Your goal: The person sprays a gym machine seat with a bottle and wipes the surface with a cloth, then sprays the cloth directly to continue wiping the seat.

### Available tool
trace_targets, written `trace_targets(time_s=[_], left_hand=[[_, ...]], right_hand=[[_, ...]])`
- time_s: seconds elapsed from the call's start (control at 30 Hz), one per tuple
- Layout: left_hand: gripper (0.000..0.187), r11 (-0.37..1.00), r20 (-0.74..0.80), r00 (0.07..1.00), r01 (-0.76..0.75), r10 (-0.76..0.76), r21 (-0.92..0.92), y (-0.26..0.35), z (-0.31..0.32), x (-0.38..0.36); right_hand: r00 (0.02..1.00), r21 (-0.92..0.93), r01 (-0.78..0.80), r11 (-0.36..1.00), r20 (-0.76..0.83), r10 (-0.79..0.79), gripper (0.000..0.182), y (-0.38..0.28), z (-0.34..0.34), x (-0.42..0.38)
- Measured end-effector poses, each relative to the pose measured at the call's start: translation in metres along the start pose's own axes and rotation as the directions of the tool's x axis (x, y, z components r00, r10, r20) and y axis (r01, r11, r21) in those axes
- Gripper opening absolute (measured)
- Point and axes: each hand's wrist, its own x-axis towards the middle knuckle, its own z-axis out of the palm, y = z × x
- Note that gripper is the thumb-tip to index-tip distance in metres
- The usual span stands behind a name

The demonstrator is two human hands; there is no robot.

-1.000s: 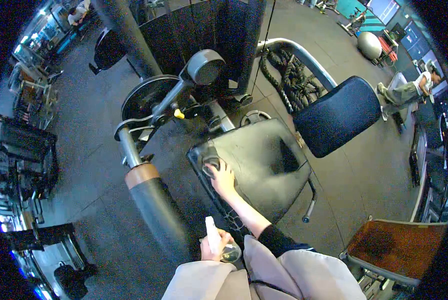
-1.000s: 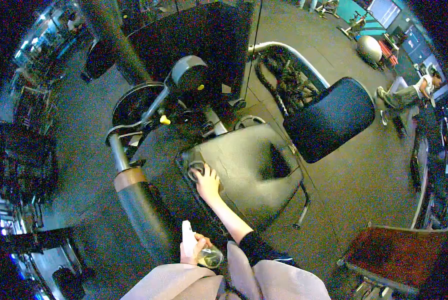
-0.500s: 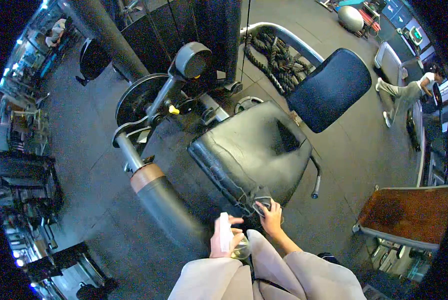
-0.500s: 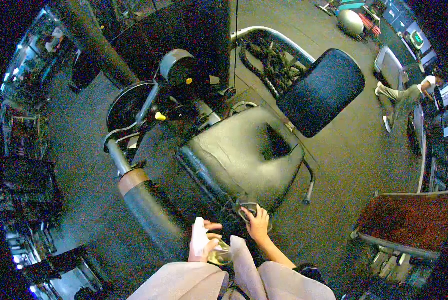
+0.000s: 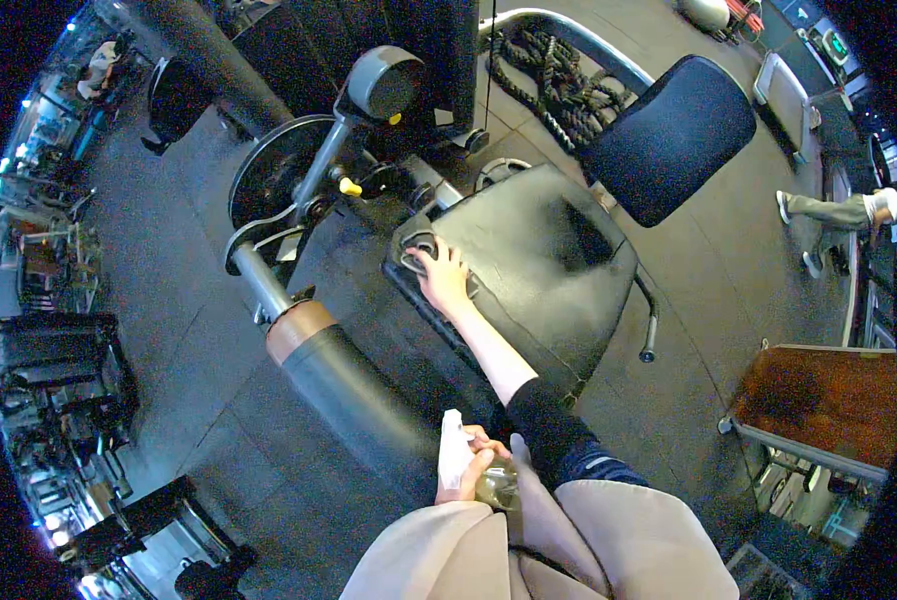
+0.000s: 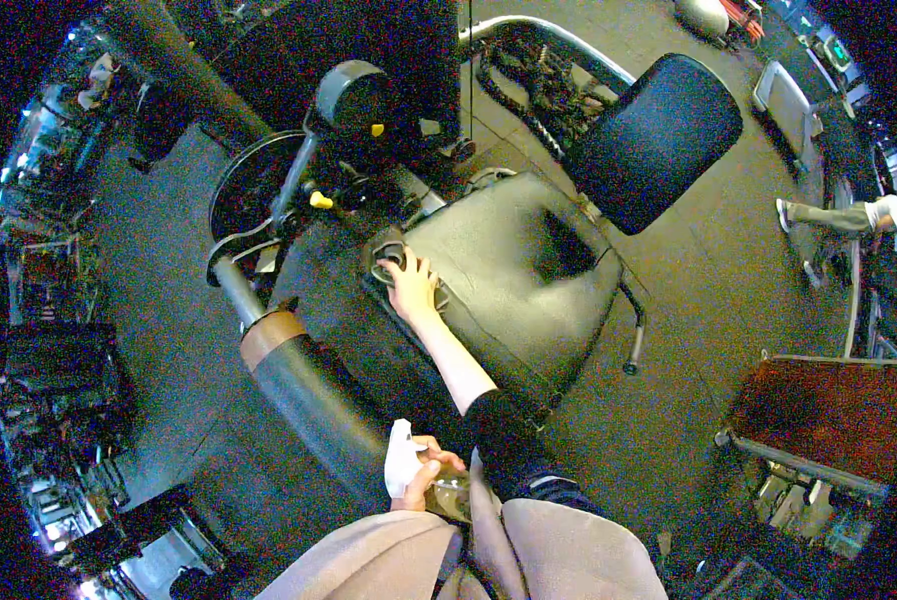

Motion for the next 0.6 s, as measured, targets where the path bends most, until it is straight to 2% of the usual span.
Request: trace_targets(time_s=[0.1, 0.17, 0.2, 0.33, 0.4, 0.43, 0.5, 0.53, 0.6], left_hand=[[0.027, 1.0, 0.009, 1.0, 0.004, -0.004, -0.001, 0.0, 0.001, 0.003], [0.026, 1.0, 0.014, 1.0, 0.014, -0.014, -0.003, 0.001, 0.002, 0.003], [0.025, 1.0, 0.017, 1.0, 0.016, -0.016, -0.001, 0.001, 0.002, 0.004], [0.024, 1.0, 0.027, 0.999, 0.024, -0.025, 0.005, 0.001, 0.003, 0.007], [0.023, 1.0, 0.031, 0.999, 0.022, -0.022, 0.018, 0.001, 0.004, 0.008], [0.022, 0.999, 0.033, 0.999, 0.016, -0.017, 0.044, 0.002, 0.006, 0.008], [0.021, 0.99, 0.04, 0.999, 0.002, -0.008, 0.14, 0.008, 0.012, 0.008], [0.02, 0.98, 0.042, 0.999, -0.004, -0.005, 0.197, 0.011, 0.015, 0.007], [0.021, 0.948, 0.031, 0.999, -0.042, 0.034, 0.315, 0.01, 0.017, 0.009]], right_hand=[[0.997, -0.068, 0.079, 0.995, -0.006, -0.079, 0.057, 0.02, -0.025, -0.046], [0.998, -0.116, 0.068, 0.991, 0.0, -0.068, 0.064, 0.037, -0.059, -0.094], [0.999, -0.121, 0.033, 0.992, 0.035, -0.029, 0.065, 0.048, -0.076, -0.122], [0.998, -0.146, -0.067, 0.987, -0.028, 0.064, 0.066, 0.091, -0.13, -0.233], [0.993, -0.202, -0.112, 0.973, 0.02, 0.118, 0.066, 0.109, -0.143, -0.272], [0.983, -0.174, -0.173, 0.97, 0.026, 0.18, 0.067, 0.113, -0.144, -0.284], [0.985, -0.167, -0.166, 0.972, 0.021, 0.172, 0.068, 0.115, -0.147, -0.288], [0.983, -0.23, -0.158, 0.96, 0.054, 0.174, 0.068, 0.115, -0.144, -0.287], [0.997, -0.242, -0.032, 0.97, 0.055, 0.047, 0.068, 0.116, -0.133, -0.27]])
